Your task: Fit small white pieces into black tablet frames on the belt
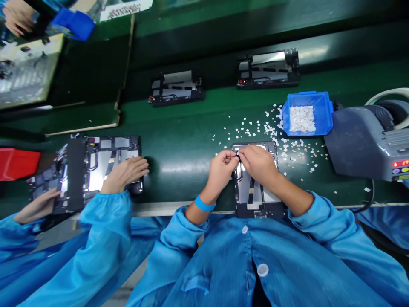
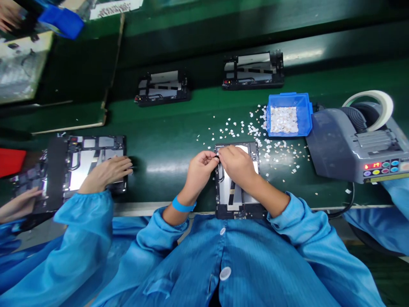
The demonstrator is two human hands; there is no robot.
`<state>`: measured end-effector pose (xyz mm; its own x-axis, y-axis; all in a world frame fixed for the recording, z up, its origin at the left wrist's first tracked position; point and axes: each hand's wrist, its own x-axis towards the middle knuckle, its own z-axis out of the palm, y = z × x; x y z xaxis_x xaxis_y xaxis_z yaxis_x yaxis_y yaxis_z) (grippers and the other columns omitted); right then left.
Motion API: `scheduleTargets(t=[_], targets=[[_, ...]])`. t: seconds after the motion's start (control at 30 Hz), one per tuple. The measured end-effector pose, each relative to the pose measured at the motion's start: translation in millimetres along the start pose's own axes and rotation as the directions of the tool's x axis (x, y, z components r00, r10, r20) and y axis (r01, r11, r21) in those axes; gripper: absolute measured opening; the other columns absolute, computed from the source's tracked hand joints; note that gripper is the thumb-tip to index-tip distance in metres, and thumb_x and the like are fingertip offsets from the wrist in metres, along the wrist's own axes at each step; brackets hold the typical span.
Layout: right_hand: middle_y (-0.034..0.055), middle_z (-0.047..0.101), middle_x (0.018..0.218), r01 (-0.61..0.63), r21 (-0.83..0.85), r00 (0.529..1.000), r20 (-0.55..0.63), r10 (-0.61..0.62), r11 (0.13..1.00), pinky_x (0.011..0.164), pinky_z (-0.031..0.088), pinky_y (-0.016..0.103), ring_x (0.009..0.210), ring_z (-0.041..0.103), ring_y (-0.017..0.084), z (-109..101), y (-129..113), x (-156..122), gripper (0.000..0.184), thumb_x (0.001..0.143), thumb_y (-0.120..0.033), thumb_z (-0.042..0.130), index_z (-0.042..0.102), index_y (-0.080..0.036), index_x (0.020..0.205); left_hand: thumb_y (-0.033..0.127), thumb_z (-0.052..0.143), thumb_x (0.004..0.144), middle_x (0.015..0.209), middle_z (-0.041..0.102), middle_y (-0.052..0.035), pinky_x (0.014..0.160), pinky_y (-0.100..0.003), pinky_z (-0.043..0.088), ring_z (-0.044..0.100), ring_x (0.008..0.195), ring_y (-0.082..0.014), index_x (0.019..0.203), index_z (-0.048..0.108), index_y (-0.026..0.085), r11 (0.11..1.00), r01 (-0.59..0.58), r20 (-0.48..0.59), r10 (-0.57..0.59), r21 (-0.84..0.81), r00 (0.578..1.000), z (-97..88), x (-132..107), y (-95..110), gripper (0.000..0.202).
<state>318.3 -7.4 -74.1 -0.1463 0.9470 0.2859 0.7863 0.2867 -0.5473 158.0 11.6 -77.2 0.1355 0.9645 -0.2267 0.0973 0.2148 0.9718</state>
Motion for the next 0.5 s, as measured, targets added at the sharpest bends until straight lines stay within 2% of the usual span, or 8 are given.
scheduleTargets(t=[0.07,0.2,0.33,0.5], targets=[[0.0124,0.078,0.102,-0.005,0.007,1.0,0.014,0.005,1.0,0.093,0.052,0.039,0.097,0.07,0.027,-0.1,-0.3,-0.2,0.031,0.106,-0.024,0.046,0.076,-0.019,0.104,0.025,0.072,0.083,0.078,0.07,-0.0004,0.063,-0.023,0.049,0.062,0.068,-0.0119,0.087,0.069,0.018,0.999,-0.024,-0.015,0.024,0.033,1.0,0.5,-1.3,0.7,0.008],[0.0082,0.08,0.108,-0.044,0.125,0.997,0.062,0.037,0.991,0.094,0.053,0.037,0.102,0.072,0.025,-2.0,3.5,3.0,0.023,0.101,-0.024,0.056,0.077,-0.023,0.11,0.02,0.07,0.084,0.077,0.069,0.0009,0.062,-0.023,0.047,0.061,0.067,-0.0119,0.086,0.07,0.02,0.98,-0.11,-0.056,0.121,0.167,0.991,-1.5,-3.3,1.3,0.002],[0.0049,0.081,0.099,-0.092,0.154,0.987,0.141,0.07,0.984,0.085,0.052,0.034,0.094,0.072,0.023,-5.2,9.9,8.5,0.016,0.099,-0.028,0.063,0.078,-0.024,0.1,0.016,0.07,0.085,0.079,0.068,0.0005,0.066,-0.026,0.047,0.059,0.07,-0.0127,0.085,0.072,0.021,0.921,-0.228,-0.036,0.252,0.317,0.967,-6.6,-5.3,1.2,0.005],[0.005,0.08,0.094,-0.044,0.08,0.993,0.116,0.035,0.996,0.083,0.051,0.033,0.089,0.071,0.023,-3.5,11.5,9.3,0.022,0.098,-0.024,0.057,0.077,-0.024,0.091,0.014,0.069,0.087,0.079,0.067,0.001,0.066,-0.026,0.046,0.057,0.068,-0.0123,0.086,0.072,0.021,0.913,-0.248,0.026,0.253,0.325,0.967,-8.8,-8.1,0.5,0.008]])
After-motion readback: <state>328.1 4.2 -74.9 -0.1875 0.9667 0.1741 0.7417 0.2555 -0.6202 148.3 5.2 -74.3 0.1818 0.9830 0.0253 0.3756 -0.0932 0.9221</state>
